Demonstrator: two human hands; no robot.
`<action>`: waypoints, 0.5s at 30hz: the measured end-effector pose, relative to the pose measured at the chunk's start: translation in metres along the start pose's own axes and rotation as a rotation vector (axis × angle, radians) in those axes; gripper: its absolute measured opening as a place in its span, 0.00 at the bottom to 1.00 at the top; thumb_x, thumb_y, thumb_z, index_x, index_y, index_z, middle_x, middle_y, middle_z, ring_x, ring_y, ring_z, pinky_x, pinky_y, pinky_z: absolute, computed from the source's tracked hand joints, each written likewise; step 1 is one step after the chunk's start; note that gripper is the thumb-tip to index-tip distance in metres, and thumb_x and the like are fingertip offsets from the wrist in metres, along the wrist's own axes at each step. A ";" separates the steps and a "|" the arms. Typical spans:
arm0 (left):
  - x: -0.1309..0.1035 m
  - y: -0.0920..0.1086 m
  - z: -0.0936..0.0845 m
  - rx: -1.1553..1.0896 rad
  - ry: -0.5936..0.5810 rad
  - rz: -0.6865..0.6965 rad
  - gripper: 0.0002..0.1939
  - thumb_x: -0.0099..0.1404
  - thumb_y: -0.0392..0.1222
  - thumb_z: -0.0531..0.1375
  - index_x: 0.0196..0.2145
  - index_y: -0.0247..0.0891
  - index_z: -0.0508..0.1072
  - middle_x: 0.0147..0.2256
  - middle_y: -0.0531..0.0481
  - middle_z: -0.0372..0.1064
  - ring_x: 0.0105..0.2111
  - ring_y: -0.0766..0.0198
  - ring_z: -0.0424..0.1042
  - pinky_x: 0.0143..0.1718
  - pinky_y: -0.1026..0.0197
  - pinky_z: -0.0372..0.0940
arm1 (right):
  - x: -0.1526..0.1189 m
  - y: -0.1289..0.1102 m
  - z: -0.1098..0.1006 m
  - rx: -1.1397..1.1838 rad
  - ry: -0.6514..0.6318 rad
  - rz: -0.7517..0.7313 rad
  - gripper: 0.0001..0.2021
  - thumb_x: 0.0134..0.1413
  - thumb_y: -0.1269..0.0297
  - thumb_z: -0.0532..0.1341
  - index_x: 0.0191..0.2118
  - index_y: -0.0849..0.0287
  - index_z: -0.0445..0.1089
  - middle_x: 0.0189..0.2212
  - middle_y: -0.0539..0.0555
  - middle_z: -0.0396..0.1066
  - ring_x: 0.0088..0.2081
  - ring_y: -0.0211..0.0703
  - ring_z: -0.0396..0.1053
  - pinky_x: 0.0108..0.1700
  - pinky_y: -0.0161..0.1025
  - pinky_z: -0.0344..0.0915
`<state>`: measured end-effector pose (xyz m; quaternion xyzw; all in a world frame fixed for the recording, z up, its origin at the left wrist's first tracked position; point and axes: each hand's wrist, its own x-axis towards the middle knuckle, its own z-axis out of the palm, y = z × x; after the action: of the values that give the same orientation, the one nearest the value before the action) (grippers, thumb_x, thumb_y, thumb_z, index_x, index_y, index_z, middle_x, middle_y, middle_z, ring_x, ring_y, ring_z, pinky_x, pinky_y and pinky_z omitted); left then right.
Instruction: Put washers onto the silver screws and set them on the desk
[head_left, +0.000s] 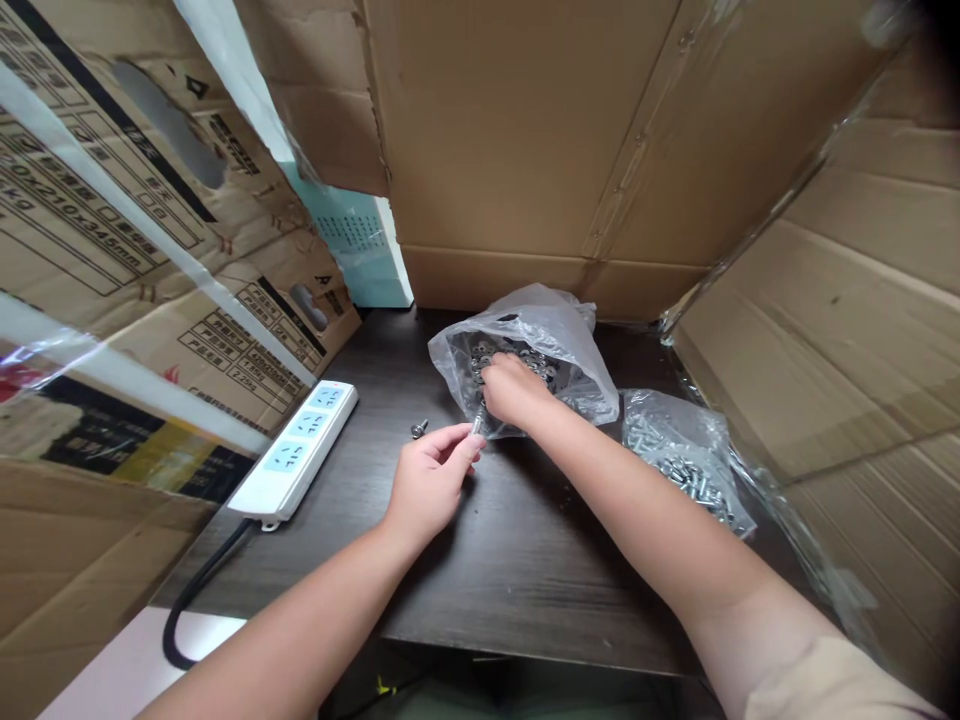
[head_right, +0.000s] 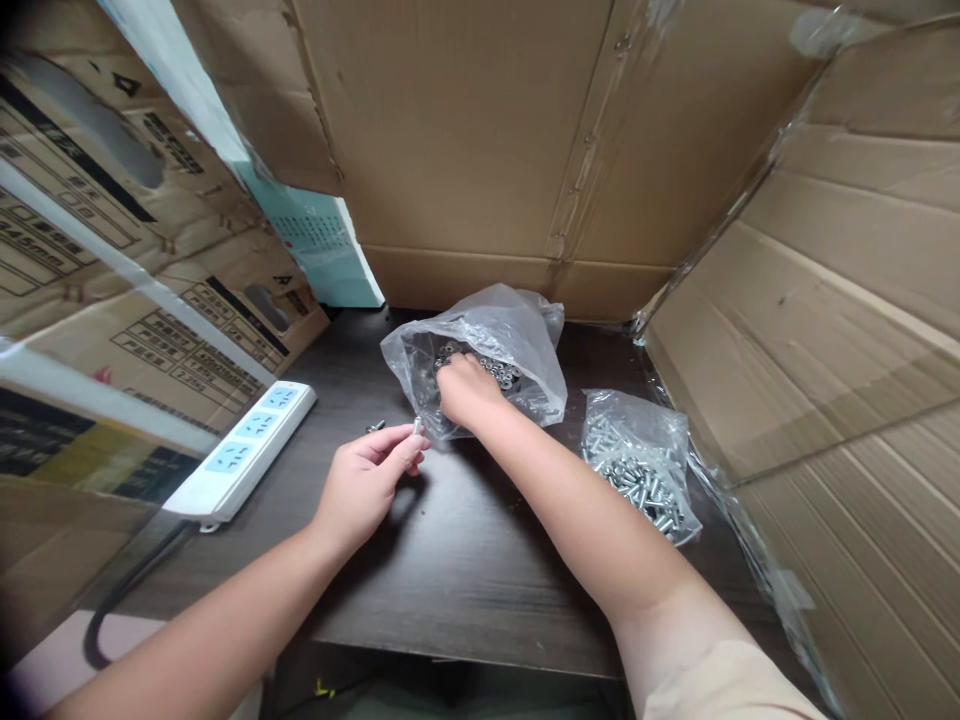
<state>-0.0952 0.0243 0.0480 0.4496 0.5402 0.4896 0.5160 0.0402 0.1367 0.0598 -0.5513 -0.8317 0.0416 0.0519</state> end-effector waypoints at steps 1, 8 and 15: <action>0.000 0.000 0.000 -0.003 0.001 -0.012 0.18 0.52 0.49 0.67 0.36 0.32 0.80 0.27 0.48 0.74 0.24 0.71 0.67 0.29 0.67 0.67 | 0.001 -0.001 0.001 -0.015 -0.006 0.007 0.12 0.61 0.67 0.57 0.43 0.67 0.76 0.48 0.67 0.67 0.53 0.56 0.64 0.52 0.44 0.65; 0.002 -0.002 0.002 -0.008 0.008 -0.032 0.20 0.52 0.49 0.67 0.38 0.32 0.79 0.27 0.49 0.73 0.24 0.71 0.67 0.27 0.67 0.66 | 0.007 -0.003 0.004 -0.059 -0.023 0.002 0.13 0.59 0.71 0.56 0.44 0.65 0.77 0.47 0.66 0.70 0.51 0.55 0.65 0.50 0.43 0.65; 0.001 -0.001 0.001 -0.014 0.005 -0.032 0.20 0.52 0.49 0.67 0.38 0.31 0.79 0.27 0.49 0.73 0.24 0.72 0.65 0.27 0.68 0.64 | 0.008 -0.003 0.004 -0.042 0.047 -0.054 0.14 0.55 0.79 0.54 0.39 0.65 0.77 0.43 0.65 0.71 0.50 0.52 0.64 0.48 0.41 0.65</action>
<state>-0.0941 0.0257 0.0468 0.4360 0.5454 0.4860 0.5256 0.0340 0.1431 0.0568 -0.5305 -0.8455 0.0096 0.0609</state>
